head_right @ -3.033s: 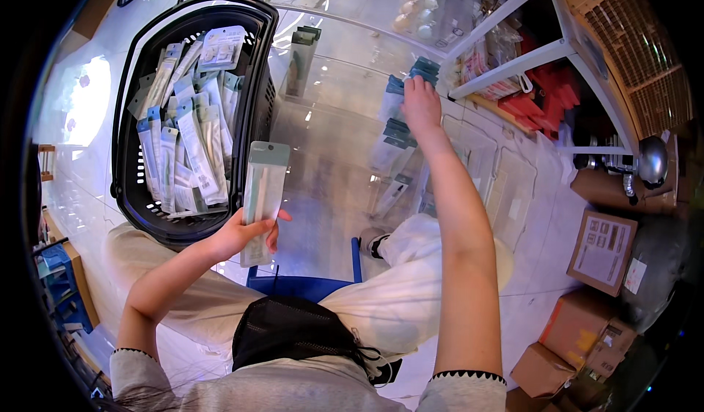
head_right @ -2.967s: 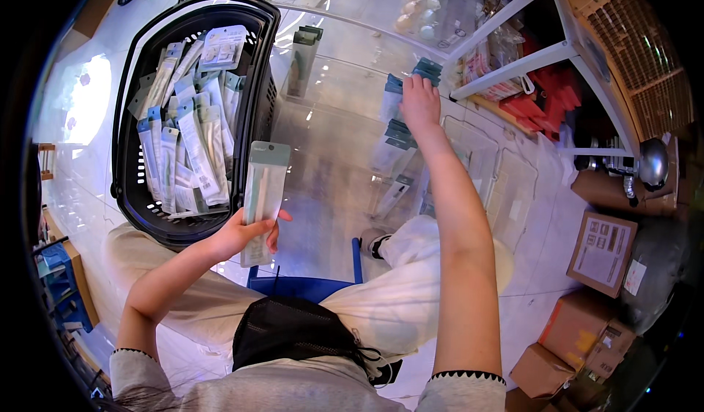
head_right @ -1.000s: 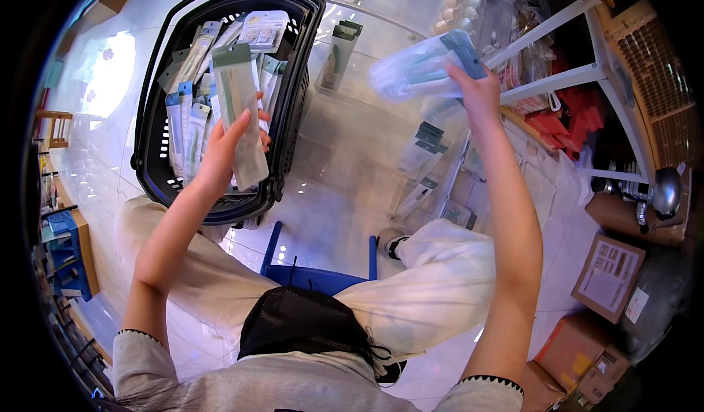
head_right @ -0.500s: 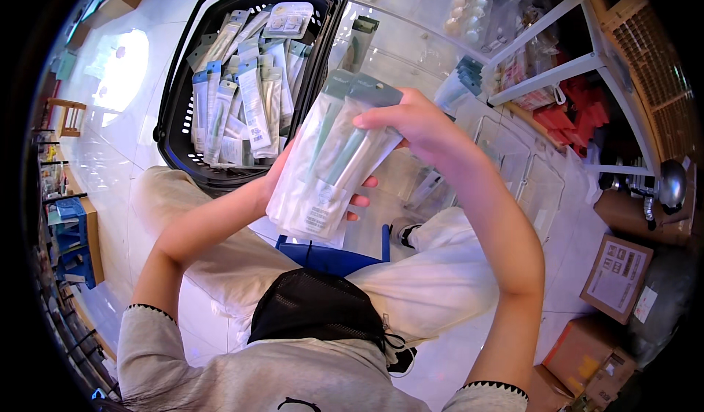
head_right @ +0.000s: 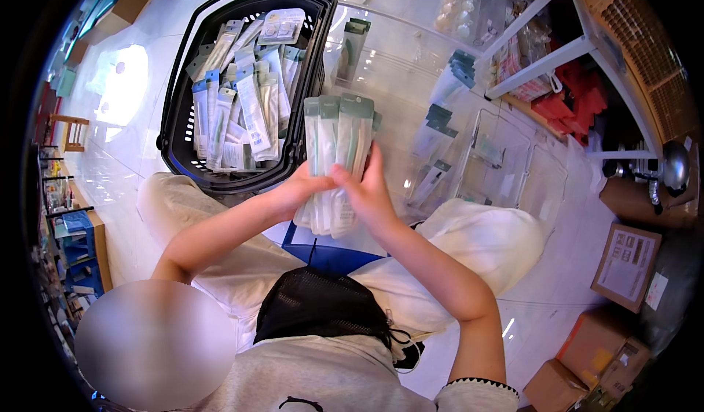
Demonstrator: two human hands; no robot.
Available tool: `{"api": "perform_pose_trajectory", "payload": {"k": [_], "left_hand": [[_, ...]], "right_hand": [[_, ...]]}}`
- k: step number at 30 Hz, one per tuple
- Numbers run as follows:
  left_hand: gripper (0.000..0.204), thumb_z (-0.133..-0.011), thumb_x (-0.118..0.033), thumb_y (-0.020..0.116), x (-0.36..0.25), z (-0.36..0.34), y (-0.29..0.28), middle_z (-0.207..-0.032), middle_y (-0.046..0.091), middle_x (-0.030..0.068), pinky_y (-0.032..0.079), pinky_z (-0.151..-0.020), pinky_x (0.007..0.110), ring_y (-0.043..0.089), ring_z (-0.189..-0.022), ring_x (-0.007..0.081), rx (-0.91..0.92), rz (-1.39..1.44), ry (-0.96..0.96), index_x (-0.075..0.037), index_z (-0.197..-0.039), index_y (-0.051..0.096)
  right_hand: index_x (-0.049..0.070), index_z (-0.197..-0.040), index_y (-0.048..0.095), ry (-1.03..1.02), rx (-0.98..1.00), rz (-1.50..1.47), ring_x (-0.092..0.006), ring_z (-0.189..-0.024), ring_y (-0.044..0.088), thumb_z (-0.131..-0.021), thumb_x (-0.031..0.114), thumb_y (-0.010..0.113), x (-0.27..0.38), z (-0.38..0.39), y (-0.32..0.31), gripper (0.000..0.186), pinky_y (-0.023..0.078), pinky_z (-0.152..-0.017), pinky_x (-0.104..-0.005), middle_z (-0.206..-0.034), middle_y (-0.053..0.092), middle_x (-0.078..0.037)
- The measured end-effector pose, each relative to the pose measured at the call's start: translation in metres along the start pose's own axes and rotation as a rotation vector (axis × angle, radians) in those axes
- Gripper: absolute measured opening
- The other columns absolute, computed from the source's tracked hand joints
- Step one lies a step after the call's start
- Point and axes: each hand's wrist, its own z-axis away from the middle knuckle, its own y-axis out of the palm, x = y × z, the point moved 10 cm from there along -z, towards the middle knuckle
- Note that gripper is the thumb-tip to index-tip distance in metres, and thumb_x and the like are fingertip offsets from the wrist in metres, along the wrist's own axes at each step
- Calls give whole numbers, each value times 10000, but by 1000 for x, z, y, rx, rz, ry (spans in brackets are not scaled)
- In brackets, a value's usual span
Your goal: The person sits cross-legged on a chair and sorts small packaged items from a black basket into clear plastic organizers. They pick up items, inspect them, and place them into specific compartments within the organizers.
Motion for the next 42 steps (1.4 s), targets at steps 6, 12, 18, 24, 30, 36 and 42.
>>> {"api": "perform_pose_trajectory", "payload": {"k": [6, 12, 18, 24, 30, 36, 42], "left_hand": [[411, -813, -126, 577, 12, -8, -27, -1039, 563, 107, 472, -809, 352, 577, -925, 198, -177, -85, -7, -20, -1182, 430], [463, -763, -57, 596, 1, -7, -24, -1065, 555, 130, 461, -840, 355, 566, -964, 226, -138, 85, -29, 7, -1187, 420], [376, -809, -88, 578, -23, -14, -16, -1034, 560, 85, 436, -828, 313, 545, -942, 166, -168, -308, 176, -3, -1155, 457], [437, -916, -341, 379, -42, -22, -6, -1055, 542, 106, 426, -836, 309, 532, -956, 175, -275, -243, 381, 13, -1164, 444], [581, -930, -446, 207, -62, -37, 14, -1134, 501, 159, 411, -886, 325, 502, -1054, 224, -234, -478, 625, 29, -1210, 387], [534, -932, -425, 258, -59, -55, 31, -1157, 480, 154, 385, -897, 317, 495, -1047, 197, -196, -107, 615, 20, -1199, 385], [507, -833, -332, 557, -84, -52, 80, -1121, 518, 118, 386, -887, 300, 502, -1030, 176, -244, -590, 486, 17, -1173, 417]], "right_hand": [[-13, -1064, 491, 139, 11, 12, -144, -841, 572, -784, 111, 615, -18, -19, -15, 330, 457, -749, -277, -932, 590, -76], [19, -1004, 517, 253, -56, -281, -120, -768, 578, -809, 120, 605, -12, -38, -42, 237, 466, -706, -260, -848, 590, -39], [25, -1164, 390, 111, 135, -98, -142, -1005, 499, -801, 143, 619, 1, -22, -6, 445, 404, -860, -291, -1101, 512, -71], [29, -1249, 266, 112, 351, -144, -172, -1098, 443, -774, 148, 650, 11, -23, 13, 623, 367, -917, -309, -1177, 453, -90], [7, -1281, 198, -225, 305, 238, -225, -1105, 456, -671, 172, 740, 50, -18, -3, 832, 376, -921, -335, -1193, 443, -144], [-12, -1304, 152, -312, 173, 265, -306, -1091, 483, -638, 166, 745, 78, -19, -25, 910, 403, -894, -365, -1210, 424, -208], [-3, -1342, 80, -472, -11, 725, -345, -1142, 415, -665, 188, 720, 98, -8, -41, 951, 387, -907, -376, -1249, 357, -237]]}}
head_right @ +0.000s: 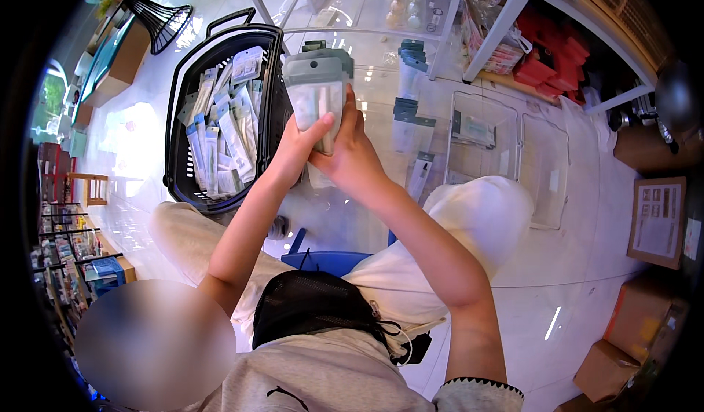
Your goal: The person sits cross-legged on a chair and sorts small packaged items from a black basket into clear plastic organizers. They pick up items, inspect them, and place them into specific compartments within the organizers.
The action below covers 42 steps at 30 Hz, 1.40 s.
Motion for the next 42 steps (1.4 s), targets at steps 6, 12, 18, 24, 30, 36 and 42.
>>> {"api": "perform_pose_trajectory", "payload": {"k": [6, 12, 18, 24, 30, 36, 42], "left_hand": [[487, -780, -244, 616, -2, -1, -14, -1017, 563, 128, 448, -796, 300, 556, -924, 177, -164, 232, 83, 29, -1141, 438], [565, -829, -434, 453, 7, -1, -14, -1077, 537, 160, 457, -836, 372, 550, -975, 256, -105, 612, 45, 3, -1185, 421], [588, -841, -481, 396, 9, 8, -12, -1087, 537, 148, 438, -866, 380, 548, -979, 257, -125, 409, 85, -4, -1184, 431], [506, -826, -395, 511, 28, 8, -16, -946, 567, 151, 521, -687, 352, 598, -806, 237, -132, 750, -8, 19, -1110, 449], [557, -821, -464, 469, 17, 7, -13, -970, 543, 130, 497, -719, 363, 569, -831, 241, 28, 798, -59, -7, -1140, 438], [699, -753, -497, 547, -20, 1, -4, -1004, 470, 58, 440, -780, 321, 501, -838, 167, 198, 972, 36, -46, -1255, 362], [838, -747, -651, 429, -12, 9, 0, -1197, 475, 134, 381, -951, 413, 514, -1038, 262, 292, 600, -47, -31, -1301, 320]], "right_hand": [[12, -1356, 47, -98, 26, -41, -371, -1074, 456, -667, 181, 700, 26, 3, -10, 964, 426, -854, -397, -1170, 392, -247], [1, -1342, 102, -57, 77, -278, -386, -1125, 410, -640, 200, 718, 23, -3, -14, 955, 402, -893, -390, -1235, 343, -243], [-66, -1310, 100, -60, 126, -119, -412, -1195, 312, -655, 252, 709, 25, 13, 0, 950, 334, -965, -408, -1292, 240, -270], [-14, -1341, 9, -301, 44, -102, -367, -1273, 161, -708, 276, 673, 36, 19, 3, 962, 201, -1032, -424, -1347, 117, -245], [-14, -1344, 14, 99, 211, -759, -378, -1210, 309, -740, 387, 657, 12, 11, 11, 968, 322, -969, -412, -1338, 209, -236], [17, -1235, 379, 421, 784, -1271, -190, -1014, 545, -828, 458, 531, 11, 25, 42, 618, 459, -841, -357, -1084, 547, -110], [-24, -1183, 412, 283, 998, -1246, -231, -937, 590, -802, 434, 579, 41, 47, 46, 618, 488, -815, -346, -1071, 565, -142]]}}
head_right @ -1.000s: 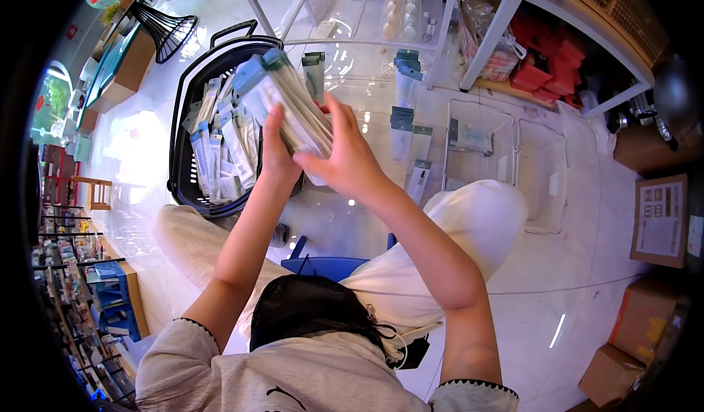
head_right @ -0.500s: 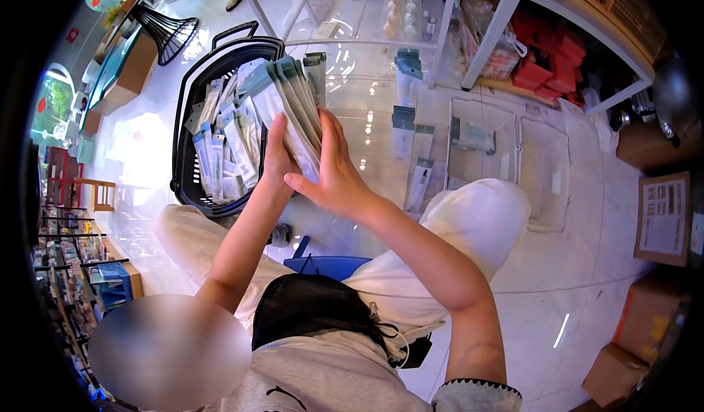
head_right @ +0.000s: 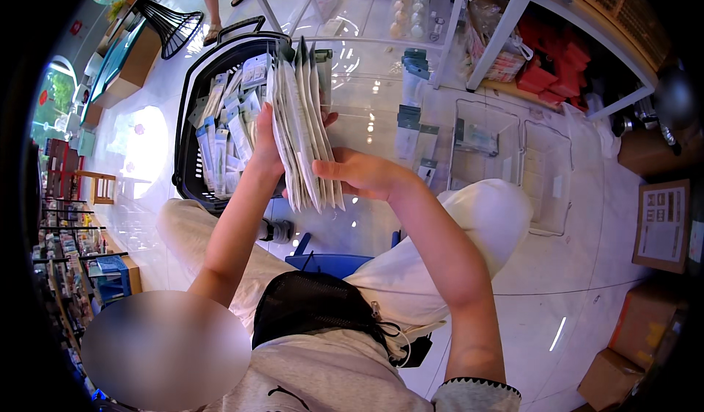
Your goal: The person sits cross-legged on a chair and sorts small packaged items from a black basket into clear plastic organizers. They pick up items, inspect them, and place them into specific compartments within the organizers.
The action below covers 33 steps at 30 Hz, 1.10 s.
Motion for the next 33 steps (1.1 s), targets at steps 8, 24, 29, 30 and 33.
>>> {"api": "perform_pose_trajectory", "payload": {"k": [8, 24, 29, 30, 33], "left_hand": [[898, -733, -706, 402, 40, -8, -33, -1214, 452, 209, 465, -840, 349, 526, -1033, 276, 32, -278, -99, 1, -1280, 311], [502, -780, -191, 613, 12, -15, -13, -1064, 564, 115, 402, -885, 324, 534, -992, 185, -238, -519, 37, 0, -1191, 397], [374, -769, -100, 571, 17, -14, -18, -997, 591, 106, 411, -870, 315, 556, -952, 185, -328, -496, -15, 9, -1110, 461], [360, -766, -93, 564, 17, -15, -18, -989, 594, 108, 416, -863, 316, 562, -940, 188, -337, -480, -7, 12, -1097, 470], [336, -759, -95, 550, 15, -16, -22, -960, 598, 117, 440, -829, 316, 579, -907, 197, -379, -463, 5, 24, -1067, 488]], "right_hand": [[2, -1133, 446, -136, -292, -51, -249, -910, 594, -750, 270, 674, 9, 2, -24, 520, 499, -770, -346, -993, 584, -143], [-23, -1161, 417, -115, -660, 326, -170, -885, 570, -723, 22, 635, 21, 12, -65, 491, 454, -779, -293, -992, 559, -102], [-27, -1176, 404, -70, -647, 308, -164, -903, 563, -732, 50, 645, 15, 10, -65, 511, 448, -781, -293, -1011, 552, -93], [-26, -1177, 406, -68, -660, 313, -164, -907, 562, -732, 52, 645, 16, 10, -66, 511, 447, -783, -292, -1010, 552, -92], [-18, -1188, 404, -47, -638, 333, -169, -935, 561, -780, 123, 618, 13, 9, -70, 482, 449, -800, -293, -1032, 553, -94]]}}
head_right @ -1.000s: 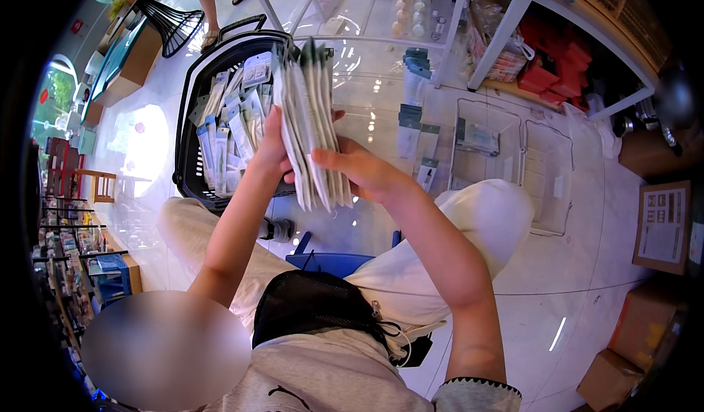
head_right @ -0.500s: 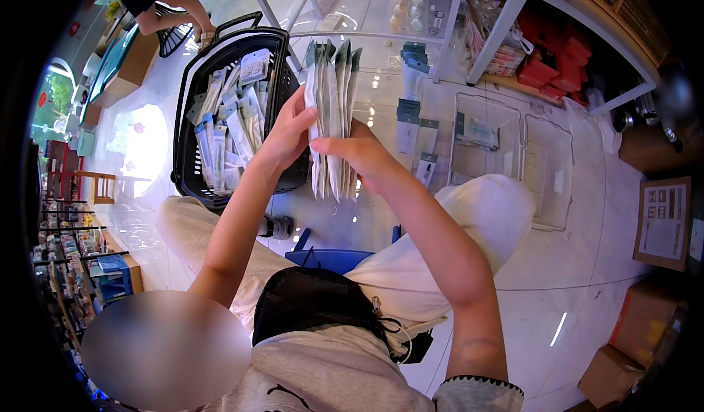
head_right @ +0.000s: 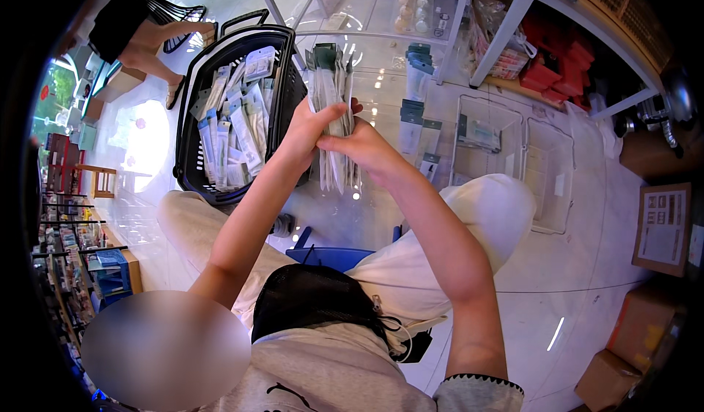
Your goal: The person sits cross-legged on a chair and sorts small packaged items from a black basket into clear plastic organizers. They pick up items, inspect them, and place them into specific compartments within the organizers.
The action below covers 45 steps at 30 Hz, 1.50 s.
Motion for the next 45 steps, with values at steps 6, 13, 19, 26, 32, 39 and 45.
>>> {"api": "perform_pose_trajectory", "payload": {"k": [6, 13, 19, 26, 32, 39, 45], "left_hand": [[379, -751, -117, 603, -34, 0, -15, -938, 557, 87, 466, -735, 319, 557, -843, 175, -48, 280, 28, -1, -1081, 456], [476, -683, -134, 683, -59, -5, -21, -946, 556, 82, 437, -766, 286, 544, -855, 156, -121, -7, 262, -15, -1079, 447], [513, -677, -160, 716, -36, -9, -10, -950, 570, 92, 439, -779, 275, 552, -870, 150, -168, -20, 280, -1, -1082, 445], [606, -654, -175, 738, -25, -10, -5, -986, 556, 111, 438, -779, 279, 548, -880, 166, -170, -100, 280, 16, -1122, 404], [500, -702, -100, 669, -23, -14, -2, -1012, 563, 113, 457, -794, 323, 565, -938, 202, -45, 170, 186, 0, -1116, 409], [557, -729, -72, 628, -84, 9, -2, -1121, 518, 164, 453, -840, 367, 563, -979, 272, 81, 252, 476, 2, -1204, 347], [553, -703, -90, 670, -71, 10, 1, -1085, 536, 142, 458, -824, 347, 566, -965, 229, 40, 196, 476, -9, -1154, 359]], "right_hand": [[7, -1170, 442, -13, -59, -490, -173, -980, 544, -865, 477, 434, 11, 3, -4, 561, 442, -830, -322, -1069, 560, -102], [31, -1266, 360, -59, -107, -421, -178, -1049, 514, -944, 404, 237, -3, -4, -4, 508, 410, -894, -316, -1183, 500, -105], [13, -1304, 301, -114, -156, -124, -196, -1162, 400, -952, 383, 216, -27, -21, -26, 517, 314, -964, -303, -1268, 416, -127], [14, -1333, 243, -136, -363, 192, -228, -1196, 379, -945, 383, 233, -8, -5, -31, 536, 285, -988, -301, -1304, 381, -149], [6, -1316, 247, 49, -143, -272, -250, -1164, 429, -934, 406, 261, -23, -8, -18, 553, 342, -950, -295, -1280, 405, -169], [-29, -1253, 323, 257, -86, -807, -314, -1078, 493, -913, 444, 274, -38, -4, -6, 584, 377, -912, -495, -1190, 484, -174], [18, -1232, 392, 162, -9, -779, -315, -1091, 482, -926, 407, 264, -27, -6, 7, 511, 314, -960, -499, -1198, 484, -153]]}}
